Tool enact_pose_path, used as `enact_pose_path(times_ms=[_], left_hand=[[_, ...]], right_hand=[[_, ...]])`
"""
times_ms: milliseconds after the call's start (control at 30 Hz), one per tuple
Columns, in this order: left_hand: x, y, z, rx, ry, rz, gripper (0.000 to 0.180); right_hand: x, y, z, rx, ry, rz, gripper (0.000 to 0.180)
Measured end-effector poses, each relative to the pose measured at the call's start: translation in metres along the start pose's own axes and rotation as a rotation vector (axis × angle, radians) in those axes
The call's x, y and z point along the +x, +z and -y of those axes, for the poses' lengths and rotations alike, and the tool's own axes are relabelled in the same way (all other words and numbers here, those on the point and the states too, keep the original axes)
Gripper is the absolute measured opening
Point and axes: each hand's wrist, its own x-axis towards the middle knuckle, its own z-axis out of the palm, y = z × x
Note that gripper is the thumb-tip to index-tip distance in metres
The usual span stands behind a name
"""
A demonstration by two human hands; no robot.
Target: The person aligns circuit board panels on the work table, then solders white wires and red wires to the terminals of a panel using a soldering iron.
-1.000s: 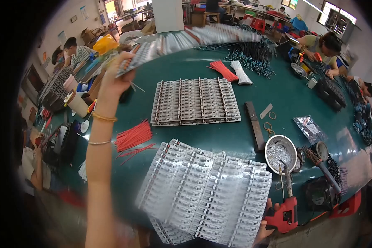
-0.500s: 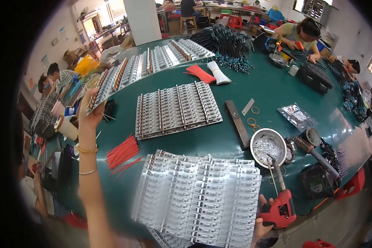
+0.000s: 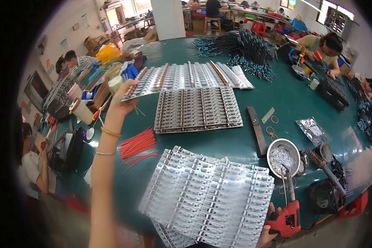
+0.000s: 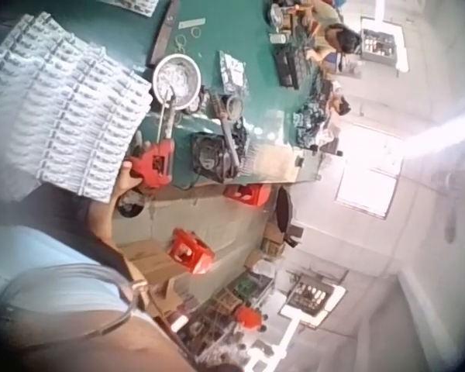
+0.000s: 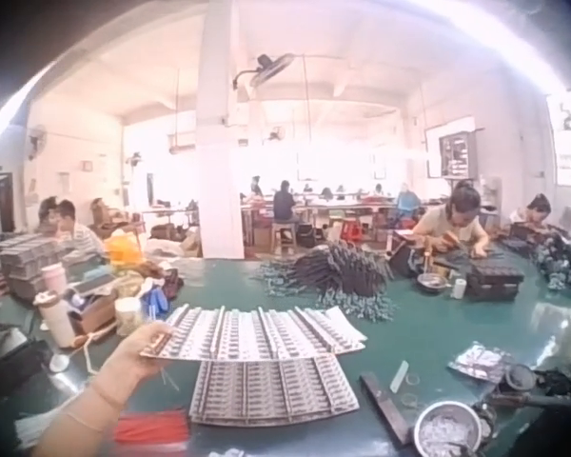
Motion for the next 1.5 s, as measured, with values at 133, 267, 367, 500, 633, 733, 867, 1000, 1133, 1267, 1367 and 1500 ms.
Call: enact_pose_path(times_ms=[133, 267, 367, 500, 633, 733, 867, 1000, 1133, 1267, 1367, 1500], left_hand=[[0.014, -0.025, 0.010, 0.041, -0.112, 0.146, 0.023], [0.027, -0.034, 0.033, 0.118, -0.127, 0.152, 0.021], [0.030, -0.033, 0.050, 0.208, -0.073, 0.174, 0.021], [0.022, -0.028, 0.056, 0.267, -0.090, 0.163, 0.021], [0.020, -0.022, 0.042, 0.566, -0.144, 0.088, 0.019], [0.031, -0.029, 0.042, 0.992, -0.168, -0.025, 0.026], [0.044, -0.050, 0.061, 1.278, -0.095, -0.079, 0.039], [0.044, -0.041, 0.063, 1.325, -0.109, -0.116, 0.043], [0.049, -0.046, 0.058, 1.288, -0.109, -0.147, 0.043], [0.055, -0.049, 0.058, 1.434, -0.111, -0.179, 0.038], [0.047, -0.031, 0.052, 1.178, -0.177, -0.198, 0.034], [0.045, -0.038, 0.049, 0.581, -0.347, -0.008, 0.027]], right_hand=[[0.000, 0.007, 0.000, 0.074, -0.025, 0.030, 0.071], [0.000, -0.004, -0.005, 0.045, -0.025, 0.047, 0.066], [0.002, -0.006, -0.008, 0.048, -0.025, 0.027, 0.066], [0.000, 0.004, -0.003, 0.050, -0.028, -0.007, 0.067], [0.001, 0.009, 0.002, -0.015, -0.028, -0.012, 0.067], [0.000, 0.014, 0.005, 0.013, -0.016, -0.022, 0.065], [0.001, 0.011, 0.005, 0.003, -0.008, -0.015, 0.059], [0.001, 0.006, 0.003, 0.013, -0.006, -0.023, 0.056], [0.001, 0.006, 0.002, 0.005, -0.010, -0.001, 0.054], [0.000, 0.010, 0.004, 0.013, -0.005, -0.010, 0.052], [0.002, 0.000, 0.006, -0.002, 0.015, -0.005, 0.052], [0.001, 0.002, 0.006, -0.028, 0.021, 0.017, 0.051]])
